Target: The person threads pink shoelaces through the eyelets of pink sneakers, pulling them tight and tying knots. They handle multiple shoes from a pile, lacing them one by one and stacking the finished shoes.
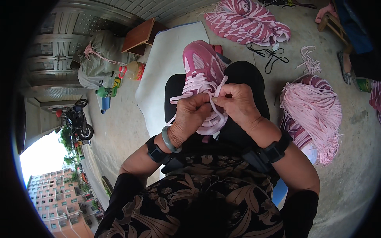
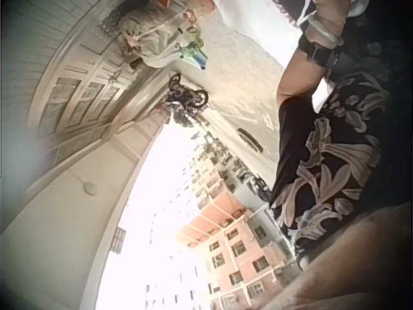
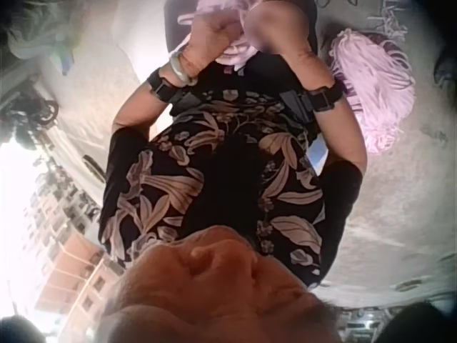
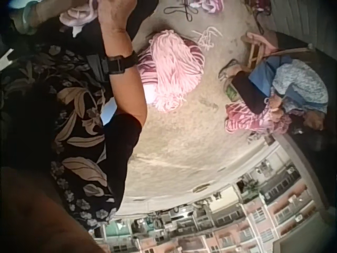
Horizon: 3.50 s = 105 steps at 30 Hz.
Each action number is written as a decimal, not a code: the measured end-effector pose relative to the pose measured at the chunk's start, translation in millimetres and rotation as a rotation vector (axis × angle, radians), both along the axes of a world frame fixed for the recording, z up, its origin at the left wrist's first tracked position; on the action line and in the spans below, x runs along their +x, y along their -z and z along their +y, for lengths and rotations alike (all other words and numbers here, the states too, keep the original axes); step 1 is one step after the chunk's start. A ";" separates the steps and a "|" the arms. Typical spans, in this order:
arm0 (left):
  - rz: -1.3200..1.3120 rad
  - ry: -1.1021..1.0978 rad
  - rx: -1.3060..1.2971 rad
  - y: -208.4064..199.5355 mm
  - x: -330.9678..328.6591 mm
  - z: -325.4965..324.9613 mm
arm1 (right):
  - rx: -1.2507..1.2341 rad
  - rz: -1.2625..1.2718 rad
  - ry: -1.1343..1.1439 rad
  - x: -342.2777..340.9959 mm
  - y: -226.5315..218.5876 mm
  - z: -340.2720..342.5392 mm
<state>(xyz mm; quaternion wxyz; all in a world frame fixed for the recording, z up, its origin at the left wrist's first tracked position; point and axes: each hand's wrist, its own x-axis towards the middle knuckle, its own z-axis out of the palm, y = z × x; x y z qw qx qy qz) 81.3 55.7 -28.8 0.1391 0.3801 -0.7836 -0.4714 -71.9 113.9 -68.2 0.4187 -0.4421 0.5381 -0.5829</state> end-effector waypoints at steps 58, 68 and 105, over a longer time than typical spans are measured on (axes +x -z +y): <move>0.310 -0.298 0.545 -31.3 169.1 -65.5 | 0.575 0.037 -0.327 87.6 -62.5 -13.0; 0.552 -0.166 0.802 5.2 104.8 -40.8 | 0.606 0.055 -0.177 94.1 -57.5 -16.0; 0.717 -0.334 0.634 5.7 87.9 -44.3 | 0.478 0.094 -0.139 85.6 -65.7 13.6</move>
